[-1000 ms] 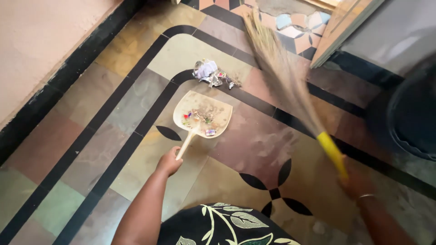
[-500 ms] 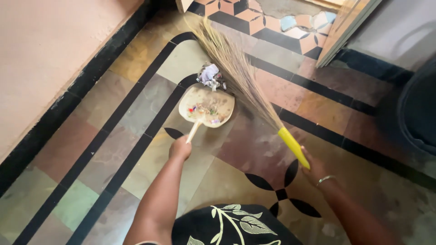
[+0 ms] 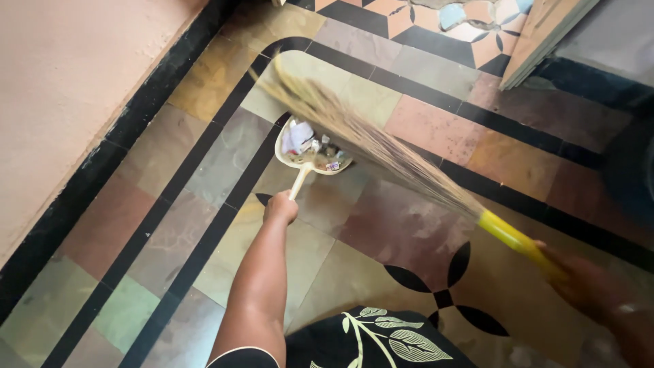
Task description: Sweep the floor and collect debris with a dustpan.
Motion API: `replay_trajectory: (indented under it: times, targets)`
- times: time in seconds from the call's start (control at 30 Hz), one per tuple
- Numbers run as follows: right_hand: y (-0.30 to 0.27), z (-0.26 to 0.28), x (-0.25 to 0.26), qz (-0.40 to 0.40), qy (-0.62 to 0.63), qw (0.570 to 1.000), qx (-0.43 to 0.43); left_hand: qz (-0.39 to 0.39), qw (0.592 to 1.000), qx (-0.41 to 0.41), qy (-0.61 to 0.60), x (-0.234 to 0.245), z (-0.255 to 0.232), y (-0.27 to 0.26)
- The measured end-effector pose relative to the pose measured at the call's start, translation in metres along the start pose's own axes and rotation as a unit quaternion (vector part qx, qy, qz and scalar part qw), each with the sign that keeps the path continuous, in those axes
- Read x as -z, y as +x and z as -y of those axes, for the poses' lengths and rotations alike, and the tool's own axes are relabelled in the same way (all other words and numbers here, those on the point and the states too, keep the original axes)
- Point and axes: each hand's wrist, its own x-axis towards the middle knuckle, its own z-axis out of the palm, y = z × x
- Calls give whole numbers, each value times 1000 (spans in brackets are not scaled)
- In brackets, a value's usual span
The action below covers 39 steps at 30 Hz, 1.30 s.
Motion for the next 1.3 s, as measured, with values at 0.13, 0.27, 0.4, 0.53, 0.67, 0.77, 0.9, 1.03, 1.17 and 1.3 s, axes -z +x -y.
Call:
replay_trajectory:
  times: [0.13,0.27,0.4,0.53,0.67,0.77,0.9,1.03,1.17,1.3]
  targets:
    - [-12,-87,-48,-26,-3,1000,4,11,1000,-8,13,-10,14,8]
    - [-20,-143,-82,-179,250,940,147,0,1000,-8,-17,-14,30,12]
    - [-18,-160,-95,6,154,969,-194,-1,997,-75,-18,-30,69,20]
    - [-26,-121,-123,-56,72,989,-120,-16,997,-72,-40,-3,75,-14]
    - [-40,-76,-129,-69,0,995,-76,11,998,-51,23,40,56,-48]
    - [-51,-54,-123,-51,14,998,-47,19,997,-48,54,53,44,-45]
    - [-68,-40,-120,-78,98,990,61,40,996,-2,85,57,28,-43]
    - [-74,-66,-108,-81,84,992,56,39,995,8,91,44,48,-30]
    - [-66,-118,-86,-91,58,993,56,17,997,-48,63,15,89,-12]
    - [-50,-134,-77,-97,35,994,45,11,997,-70,-18,-13,124,-14]
